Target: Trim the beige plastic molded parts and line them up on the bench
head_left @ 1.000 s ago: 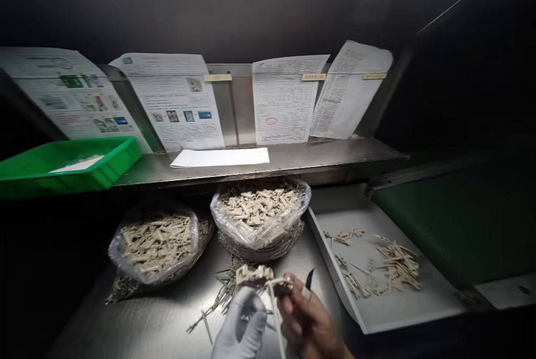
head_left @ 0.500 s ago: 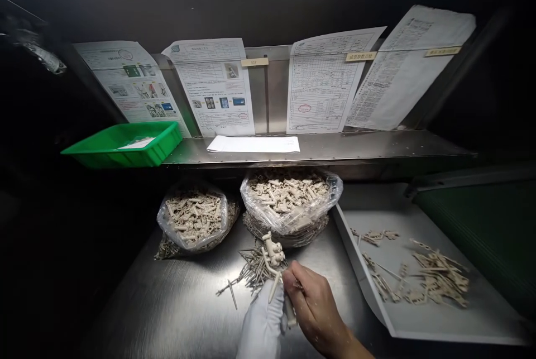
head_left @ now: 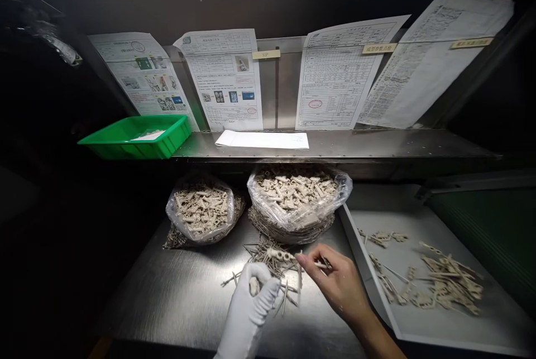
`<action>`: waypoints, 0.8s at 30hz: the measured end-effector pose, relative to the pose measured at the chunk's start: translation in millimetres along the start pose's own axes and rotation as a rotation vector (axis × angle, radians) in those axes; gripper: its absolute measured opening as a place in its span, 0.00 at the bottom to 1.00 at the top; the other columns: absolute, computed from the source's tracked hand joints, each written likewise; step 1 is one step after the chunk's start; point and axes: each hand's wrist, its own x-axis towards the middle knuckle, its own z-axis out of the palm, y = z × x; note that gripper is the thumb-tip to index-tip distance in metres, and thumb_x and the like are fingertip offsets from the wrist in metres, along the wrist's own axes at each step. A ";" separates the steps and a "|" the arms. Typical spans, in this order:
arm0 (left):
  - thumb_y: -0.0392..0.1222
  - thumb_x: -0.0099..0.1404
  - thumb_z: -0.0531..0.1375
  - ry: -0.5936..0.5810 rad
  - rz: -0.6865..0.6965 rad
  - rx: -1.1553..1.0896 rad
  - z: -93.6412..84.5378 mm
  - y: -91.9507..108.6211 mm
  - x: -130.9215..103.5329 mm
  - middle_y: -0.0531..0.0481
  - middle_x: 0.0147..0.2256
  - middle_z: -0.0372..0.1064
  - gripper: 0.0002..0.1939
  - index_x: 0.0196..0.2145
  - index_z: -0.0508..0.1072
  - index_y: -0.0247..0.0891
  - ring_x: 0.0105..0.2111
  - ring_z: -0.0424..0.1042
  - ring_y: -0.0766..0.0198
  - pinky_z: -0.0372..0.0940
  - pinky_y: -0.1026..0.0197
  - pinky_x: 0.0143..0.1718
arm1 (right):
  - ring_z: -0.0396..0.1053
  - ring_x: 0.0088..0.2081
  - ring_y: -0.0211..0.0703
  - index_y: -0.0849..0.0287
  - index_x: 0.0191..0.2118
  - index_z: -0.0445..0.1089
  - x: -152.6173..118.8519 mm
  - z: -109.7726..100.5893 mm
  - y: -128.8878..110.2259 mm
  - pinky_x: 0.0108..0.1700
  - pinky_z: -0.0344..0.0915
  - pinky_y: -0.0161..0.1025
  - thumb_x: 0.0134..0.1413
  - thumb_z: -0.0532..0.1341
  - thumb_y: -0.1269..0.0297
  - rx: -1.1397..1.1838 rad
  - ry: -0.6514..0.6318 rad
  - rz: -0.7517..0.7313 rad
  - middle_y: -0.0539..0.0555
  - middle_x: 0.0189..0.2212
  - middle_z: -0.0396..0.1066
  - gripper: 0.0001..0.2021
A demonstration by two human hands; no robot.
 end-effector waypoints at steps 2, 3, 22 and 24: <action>0.55 0.59 0.73 0.032 0.001 0.086 0.9 1.8 -1.5 0.57 0.30 0.62 0.20 0.40 0.74 0.42 0.27 0.65 0.64 0.63 0.62 0.32 | 0.62 0.27 0.39 0.57 0.25 0.67 0.2 -4.3 -3.2 0.31 0.56 0.35 0.64 0.65 0.46 -0.020 -0.005 -0.014 0.48 0.24 0.66 0.23; 0.52 0.61 0.72 0.020 0.010 0.137 2.7 2.7 -3.1 0.55 0.31 0.64 0.18 0.42 0.76 0.42 0.29 0.67 0.62 0.63 0.61 0.35 | 0.62 0.26 0.39 0.57 0.24 0.66 -0.3 -4.3 -5.2 0.30 0.56 0.35 0.64 0.65 0.46 -0.025 -0.021 -0.024 0.48 0.23 0.65 0.23; 0.75 0.58 0.64 -0.064 -0.294 -0.252 -3.0 25.5 -14.1 0.64 0.16 0.54 0.33 0.33 0.72 0.39 0.14 0.49 0.76 0.49 0.73 0.14 | 0.70 0.28 0.41 0.55 0.30 0.66 4.3 38.3 15.1 0.32 0.65 0.34 0.76 0.46 0.49 -0.110 -0.012 -0.095 0.50 0.26 0.69 0.25; 0.69 0.61 0.66 0.047 -0.216 -0.323 -10.5 34.5 -13.9 0.63 0.18 0.56 0.28 0.38 0.75 0.38 0.14 0.49 0.77 0.51 0.74 0.16 | 0.75 0.35 0.45 0.54 0.36 0.73 13.4 37.6 29.8 0.37 0.67 0.36 0.74 0.51 0.49 -0.178 -0.016 -0.087 0.52 0.33 0.76 0.21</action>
